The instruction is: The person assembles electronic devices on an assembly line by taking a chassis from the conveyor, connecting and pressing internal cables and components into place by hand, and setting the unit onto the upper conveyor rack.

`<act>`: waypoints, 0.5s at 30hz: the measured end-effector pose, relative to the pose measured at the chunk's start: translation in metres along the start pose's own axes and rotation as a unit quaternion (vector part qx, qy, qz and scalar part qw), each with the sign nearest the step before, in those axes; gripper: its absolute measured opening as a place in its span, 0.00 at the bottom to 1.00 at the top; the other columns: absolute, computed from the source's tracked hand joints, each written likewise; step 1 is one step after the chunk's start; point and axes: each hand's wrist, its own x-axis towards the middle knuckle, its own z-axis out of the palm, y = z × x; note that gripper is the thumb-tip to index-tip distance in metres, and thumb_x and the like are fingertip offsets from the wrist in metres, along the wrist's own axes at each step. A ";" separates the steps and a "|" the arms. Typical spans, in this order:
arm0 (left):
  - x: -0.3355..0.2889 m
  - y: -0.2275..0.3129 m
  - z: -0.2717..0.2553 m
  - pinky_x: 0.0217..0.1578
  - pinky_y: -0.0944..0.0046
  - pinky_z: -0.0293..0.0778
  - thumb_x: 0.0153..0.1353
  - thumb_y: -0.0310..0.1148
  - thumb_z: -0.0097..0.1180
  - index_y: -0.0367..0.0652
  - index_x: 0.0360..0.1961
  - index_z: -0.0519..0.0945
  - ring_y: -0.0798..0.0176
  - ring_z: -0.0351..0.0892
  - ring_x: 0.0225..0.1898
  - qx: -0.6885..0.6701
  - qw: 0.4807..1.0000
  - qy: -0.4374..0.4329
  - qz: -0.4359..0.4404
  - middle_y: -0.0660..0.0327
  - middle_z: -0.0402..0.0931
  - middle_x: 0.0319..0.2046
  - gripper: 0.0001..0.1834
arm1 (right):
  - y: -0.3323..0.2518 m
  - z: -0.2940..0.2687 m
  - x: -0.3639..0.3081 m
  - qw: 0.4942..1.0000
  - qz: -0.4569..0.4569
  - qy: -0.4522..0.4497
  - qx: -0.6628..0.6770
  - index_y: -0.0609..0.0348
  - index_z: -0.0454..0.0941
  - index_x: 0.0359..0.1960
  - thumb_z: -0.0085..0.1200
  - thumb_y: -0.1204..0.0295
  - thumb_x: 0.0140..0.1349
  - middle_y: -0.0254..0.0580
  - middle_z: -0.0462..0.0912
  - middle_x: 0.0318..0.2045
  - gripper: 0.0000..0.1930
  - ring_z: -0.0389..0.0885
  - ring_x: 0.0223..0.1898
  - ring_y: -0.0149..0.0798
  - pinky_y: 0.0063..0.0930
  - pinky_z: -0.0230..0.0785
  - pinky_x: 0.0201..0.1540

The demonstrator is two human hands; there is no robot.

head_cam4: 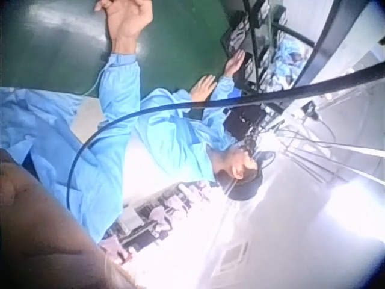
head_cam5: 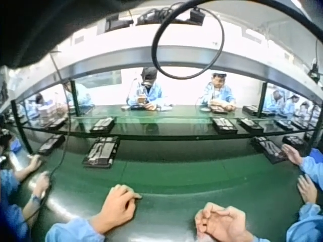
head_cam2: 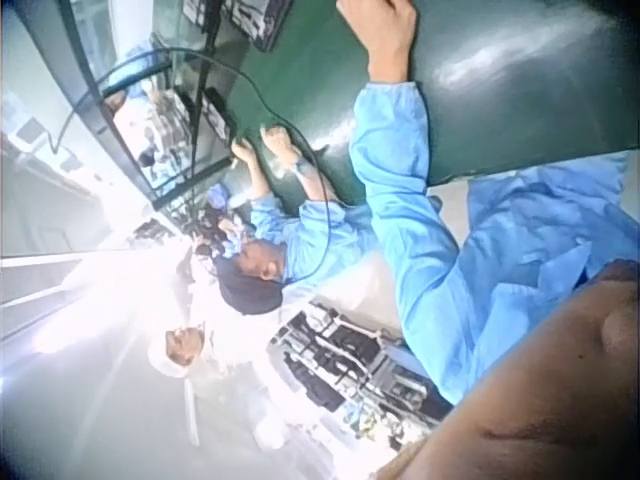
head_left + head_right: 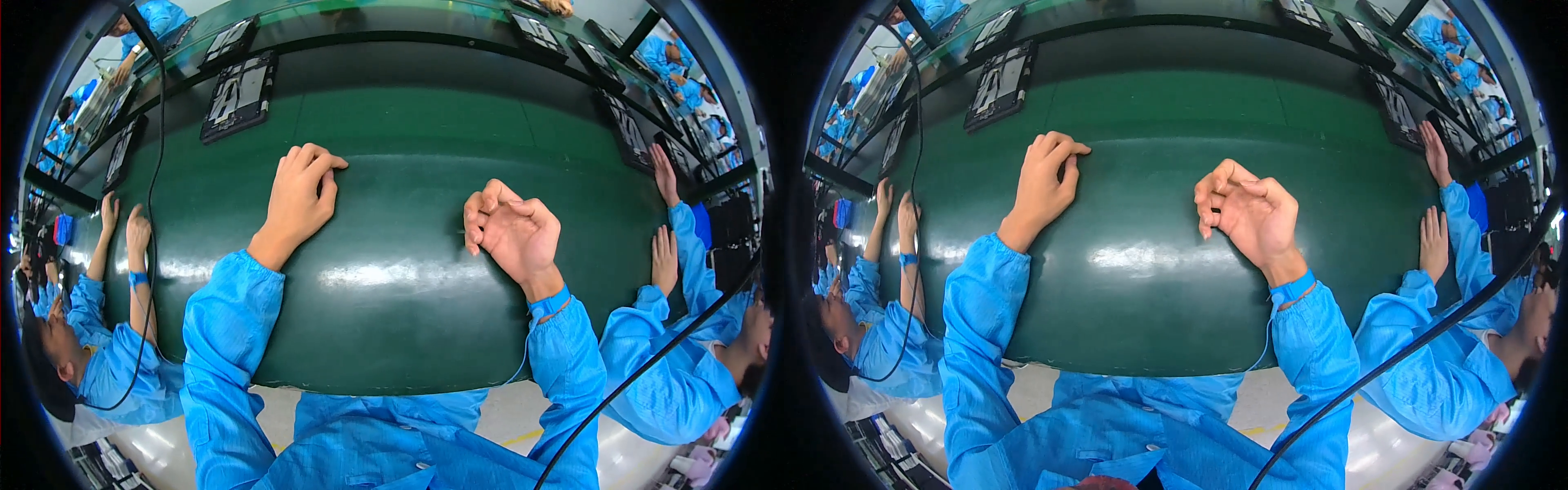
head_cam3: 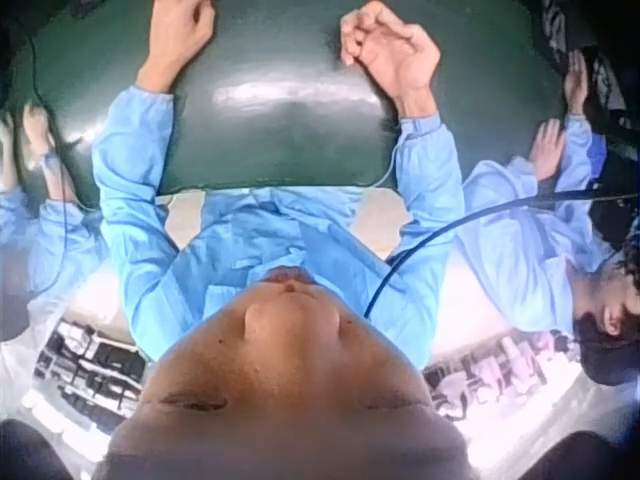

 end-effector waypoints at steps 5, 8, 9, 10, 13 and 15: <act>0.005 0.010 0.009 0.50 0.53 0.72 0.65 0.19 0.59 0.42 0.43 0.88 0.52 0.79 0.46 -0.027 0.999 0.015 0.014 0.58 0.80 0.42 0.10 | -0.006 -0.006 -0.008 0.998 0.021 0.041 -0.050 0.54 0.71 0.38 0.48 0.65 0.62 0.50 0.83 0.41 0.08 0.79 0.37 0.42 0.43 0.78 0.42; 0.006 0.014 0.012 0.51 0.52 0.73 0.65 0.18 0.59 0.41 0.45 0.89 0.50 0.78 0.47 -0.023 1.000 0.003 0.011 0.57 0.79 0.42 0.12 | -0.006 -0.014 -0.010 0.998 0.020 0.034 -0.052 0.50 0.67 0.34 0.51 0.73 0.56 0.44 0.79 0.38 0.06 0.77 0.36 0.39 0.41 0.76 0.43; 0.006 0.015 0.013 0.51 0.52 0.73 0.65 0.18 0.59 0.41 0.45 0.89 0.50 0.78 0.47 -0.026 1.000 0.003 0.013 0.57 0.79 0.42 0.12 | -0.006 -0.015 -0.012 0.998 0.019 0.036 -0.053 0.50 0.67 0.34 0.51 0.73 0.56 0.44 0.79 0.38 0.06 0.77 0.36 0.39 0.41 0.76 0.43; 0.006 0.016 0.013 0.51 0.52 0.73 0.65 0.18 0.59 0.41 0.45 0.88 0.50 0.78 0.47 -0.019 1.000 0.007 0.018 0.56 0.79 0.42 0.12 | -0.007 -0.014 -0.013 0.998 0.015 0.035 -0.043 0.49 0.66 0.33 0.51 0.76 0.53 0.41 0.77 0.36 0.08 0.77 0.36 0.39 0.41 0.76 0.43; 0.003 0.018 0.015 0.51 0.52 0.73 0.65 0.18 0.59 0.40 0.45 0.88 0.49 0.78 0.46 -0.009 1.000 0.010 0.025 0.56 0.79 0.42 0.12 | -0.003 -0.019 -0.015 0.999 0.007 0.032 -0.024 0.48 0.64 0.31 0.51 0.79 0.50 0.38 0.74 0.34 0.11 0.76 0.37 0.38 0.40 0.75 0.43; 0.002 0.020 0.017 0.51 0.52 0.74 0.65 0.18 0.59 0.40 0.46 0.88 0.49 0.79 0.46 -0.001 1.000 0.011 0.023 0.55 0.79 0.42 0.12 | -0.003 -0.020 -0.018 0.999 0.004 0.031 -0.007 0.48 0.64 0.31 0.51 0.82 0.49 0.37 0.73 0.33 0.12 0.75 0.37 0.38 0.40 0.74 0.44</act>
